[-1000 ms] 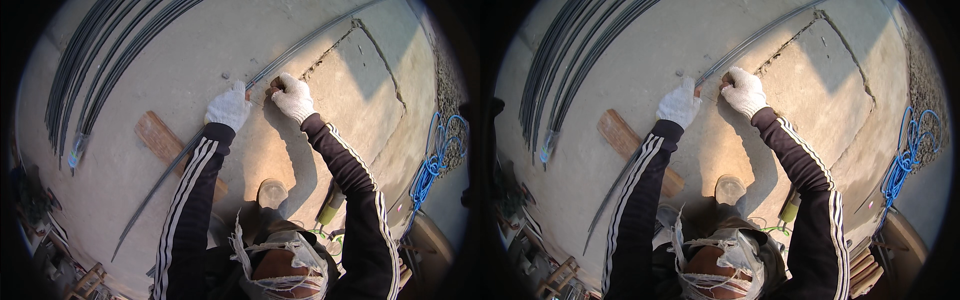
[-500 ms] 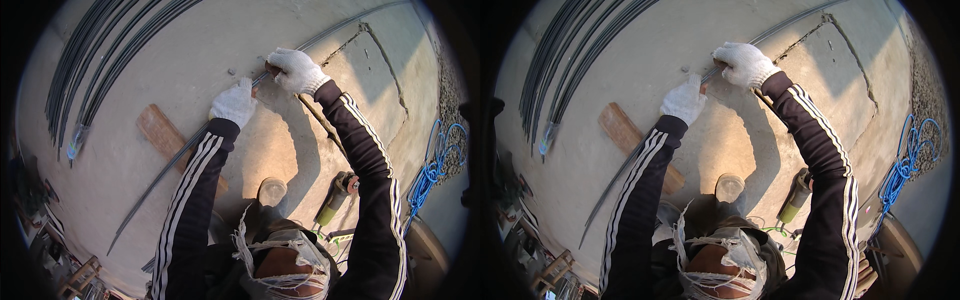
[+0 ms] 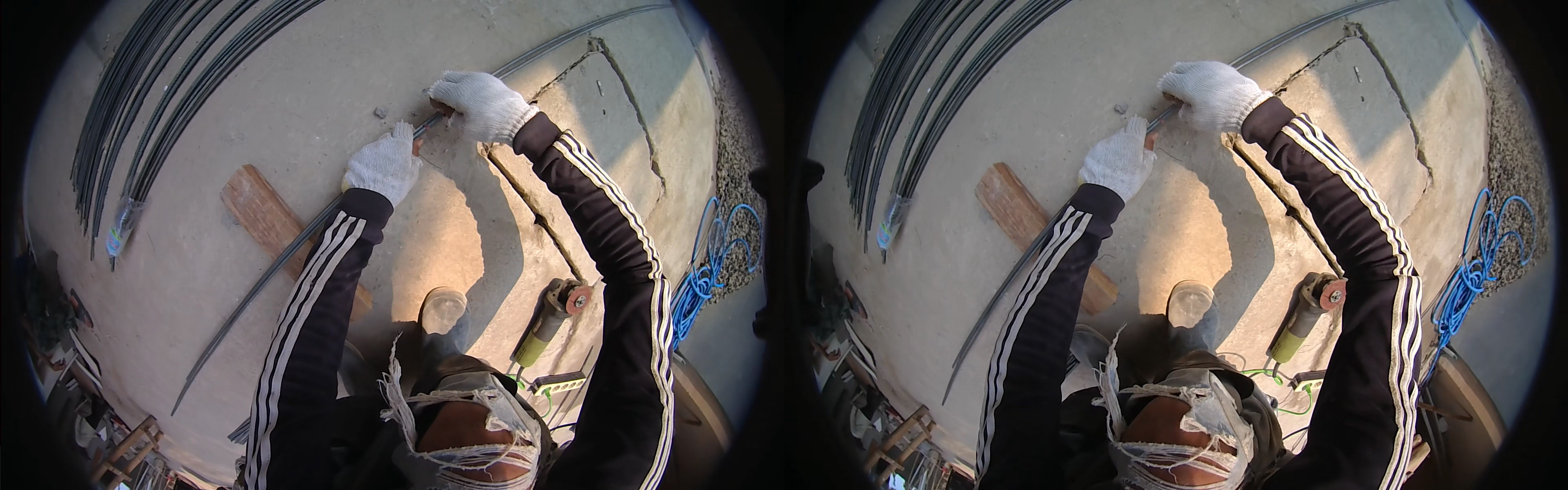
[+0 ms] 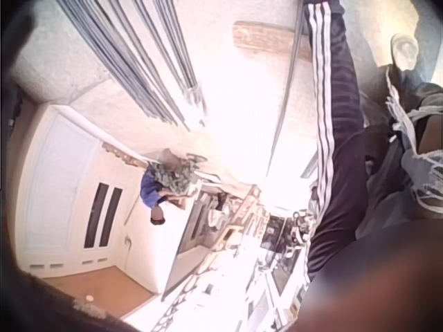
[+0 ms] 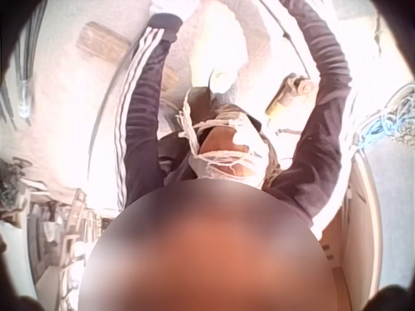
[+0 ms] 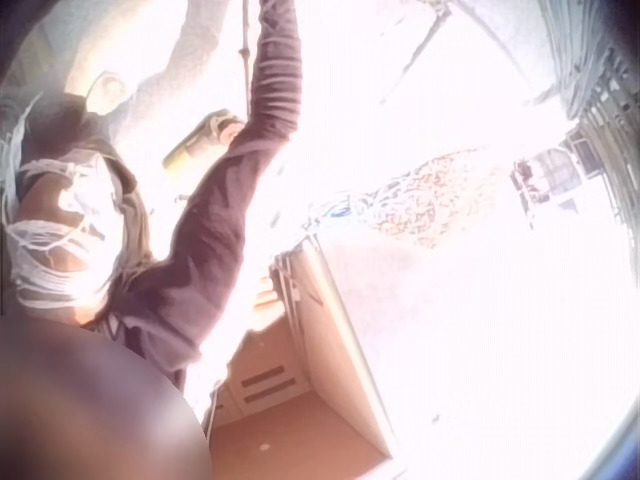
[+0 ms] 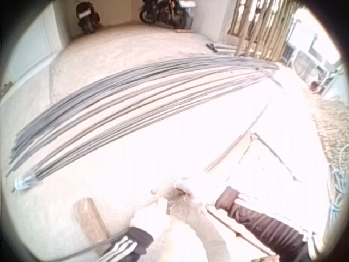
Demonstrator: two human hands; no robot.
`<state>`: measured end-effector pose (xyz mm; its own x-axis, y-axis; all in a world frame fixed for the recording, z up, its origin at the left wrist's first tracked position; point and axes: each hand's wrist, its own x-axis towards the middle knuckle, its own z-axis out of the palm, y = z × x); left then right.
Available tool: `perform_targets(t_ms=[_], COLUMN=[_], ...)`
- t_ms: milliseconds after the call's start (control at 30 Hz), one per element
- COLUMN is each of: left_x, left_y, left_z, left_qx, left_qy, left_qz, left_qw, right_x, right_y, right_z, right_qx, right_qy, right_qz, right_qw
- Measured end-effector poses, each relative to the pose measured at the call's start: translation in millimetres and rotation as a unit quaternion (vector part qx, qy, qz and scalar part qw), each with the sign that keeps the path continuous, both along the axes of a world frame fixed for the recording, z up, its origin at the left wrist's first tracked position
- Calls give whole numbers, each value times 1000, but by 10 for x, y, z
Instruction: The person measures and cuts metal rods using an angle grinder. They align rods against a wooden block, cut them with the grinder, and stack the cut pieces on the floor.
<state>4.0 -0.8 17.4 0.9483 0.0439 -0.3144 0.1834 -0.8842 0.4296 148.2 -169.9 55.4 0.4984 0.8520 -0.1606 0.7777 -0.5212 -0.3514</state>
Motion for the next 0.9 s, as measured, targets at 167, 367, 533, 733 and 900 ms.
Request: perform_targets(t_ms=[167,367,533,733,900], left_x=[22,9,16,-23,-30], left_y=[16,8,-6,8,-10], left_z=[37,12,26,-18,-80], left_qx=[-6,-5,-2,2,5], left_qy=[28,16,14,6,-2], left_qz=[-7,3,6,8,-1], left_qw=[1000,1000,1000,1000,1000], right_x=[8,5,11,-5,-2], right_y=[-54,-31,20,43,63], right_z=[23,-15,50,105,119], right_qx=[1,-16,-20,-47,-79], right_qy=[47,1,-4,8,35], right_qz=[-23,13,28,2,8], right_qw=[999,1000,999,999,996])
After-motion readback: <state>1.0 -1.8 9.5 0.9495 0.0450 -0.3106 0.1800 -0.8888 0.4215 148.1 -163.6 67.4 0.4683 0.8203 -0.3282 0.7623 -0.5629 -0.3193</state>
